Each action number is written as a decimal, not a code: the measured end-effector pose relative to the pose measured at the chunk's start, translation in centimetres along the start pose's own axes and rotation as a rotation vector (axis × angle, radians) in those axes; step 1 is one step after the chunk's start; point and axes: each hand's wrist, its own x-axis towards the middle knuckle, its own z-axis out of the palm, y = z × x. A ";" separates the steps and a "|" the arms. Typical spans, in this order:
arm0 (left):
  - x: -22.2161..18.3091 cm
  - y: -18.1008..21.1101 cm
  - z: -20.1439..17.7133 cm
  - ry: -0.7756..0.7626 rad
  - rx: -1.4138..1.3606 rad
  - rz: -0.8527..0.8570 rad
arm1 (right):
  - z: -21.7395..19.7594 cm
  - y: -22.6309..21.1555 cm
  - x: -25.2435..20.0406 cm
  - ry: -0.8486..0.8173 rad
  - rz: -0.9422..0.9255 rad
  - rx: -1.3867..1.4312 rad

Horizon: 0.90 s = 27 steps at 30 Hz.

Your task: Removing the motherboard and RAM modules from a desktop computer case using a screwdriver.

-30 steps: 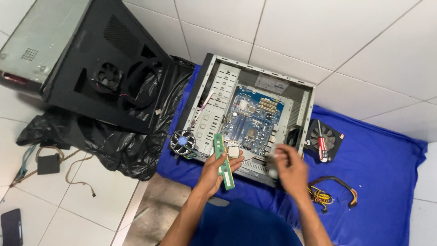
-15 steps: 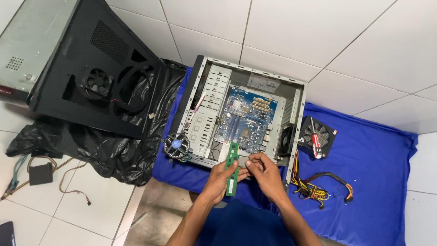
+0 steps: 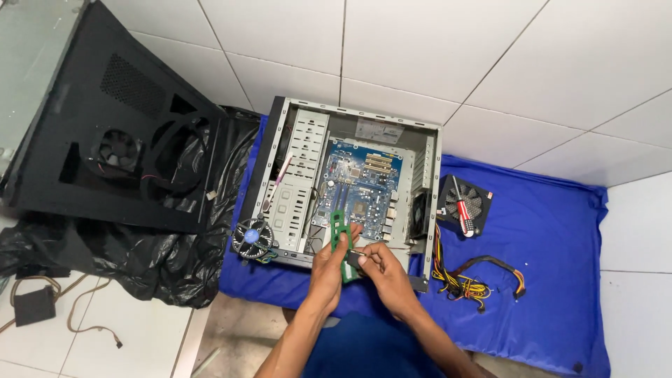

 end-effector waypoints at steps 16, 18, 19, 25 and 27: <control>-2.2 0.4 1.6 -0.022 0.095 -0.275 | -1.0 0.6 0.4 0.236 -0.003 0.076; -2.1 0.2 1.1 -0.079 0.114 -0.269 | -1.1 -0.2 0.2 0.202 0.005 0.088; -2.0 -0.1 0.7 -0.084 0.116 -0.275 | -1.0 -0.3 0.1 0.209 0.007 0.089; -2.1 0.5 0.1 -0.115 0.178 -0.309 | -1.0 0.2 0.0 0.197 0.009 0.076; -2.0 0.3 -0.2 -0.098 0.191 -0.304 | -0.9 0.4 0.1 0.197 0.033 0.064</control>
